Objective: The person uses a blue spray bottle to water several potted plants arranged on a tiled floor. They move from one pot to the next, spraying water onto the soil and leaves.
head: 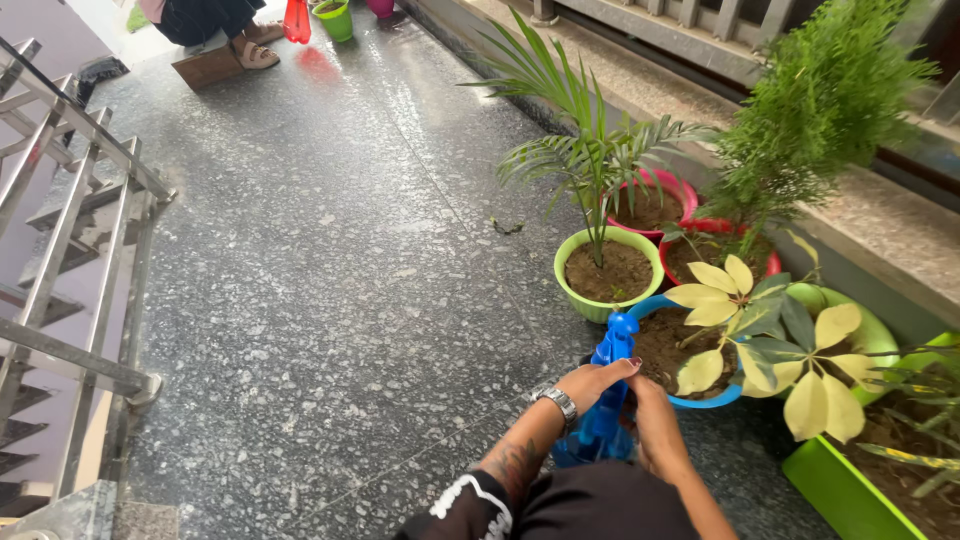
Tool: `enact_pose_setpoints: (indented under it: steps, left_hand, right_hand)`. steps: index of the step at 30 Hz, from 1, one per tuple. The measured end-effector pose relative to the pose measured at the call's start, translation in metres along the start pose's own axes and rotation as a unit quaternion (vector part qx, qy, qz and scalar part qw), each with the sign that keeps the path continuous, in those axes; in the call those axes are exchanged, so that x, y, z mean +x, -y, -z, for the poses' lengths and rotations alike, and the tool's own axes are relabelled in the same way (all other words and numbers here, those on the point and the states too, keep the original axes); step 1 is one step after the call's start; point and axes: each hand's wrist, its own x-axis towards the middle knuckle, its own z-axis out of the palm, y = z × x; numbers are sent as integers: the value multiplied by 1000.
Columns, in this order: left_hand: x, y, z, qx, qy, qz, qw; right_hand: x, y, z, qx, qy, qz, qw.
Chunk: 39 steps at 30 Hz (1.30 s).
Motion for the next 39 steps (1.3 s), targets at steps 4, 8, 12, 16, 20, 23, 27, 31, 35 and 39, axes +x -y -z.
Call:
enact_pose_setpoints:
  steps: [4,8,12,16,20,23,27,31,35,39]
  left_hand:
    - [7,-21,-3,185,56,46,980]
    - [25,-41,-16,255,135,21,957]
    - [25,-62,-41,119,129,-20,984]
    - [-23,-95,-72,157,35,65,985]
    - [-53,-100,-104,305,-49,100,946]
    - [-61,-78,-108,261,-27,93,961]
    - [-66,-53,-126,244,-30,152,957]
    - [-59,-56,-133,223,30,145,963]
    - [-66,-64,-163,186,-153,138,961]
    - [-56,-67,-188,196,-258,92,942]
  right_hand:
    - [-21,13,-2,40,-49,-37,997]
    - [-50,30,-10,87,-56,-18,994]
    - [-55,39,1,136,-52,30,989]
    - [-55,38,23,155,-56,7,986]
    - [-55,19,41,181,-45,-16,982]
    - [-49,-16,57,166,-56,-37,984]
    - [-12,-85,88,237,-7,-47,970]
    - [37,-120,118,276,-29,-75,958]
    - [22,-104,122,262,-49,-11,964]
    - [-9,-59,100,275,-36,-45,960]
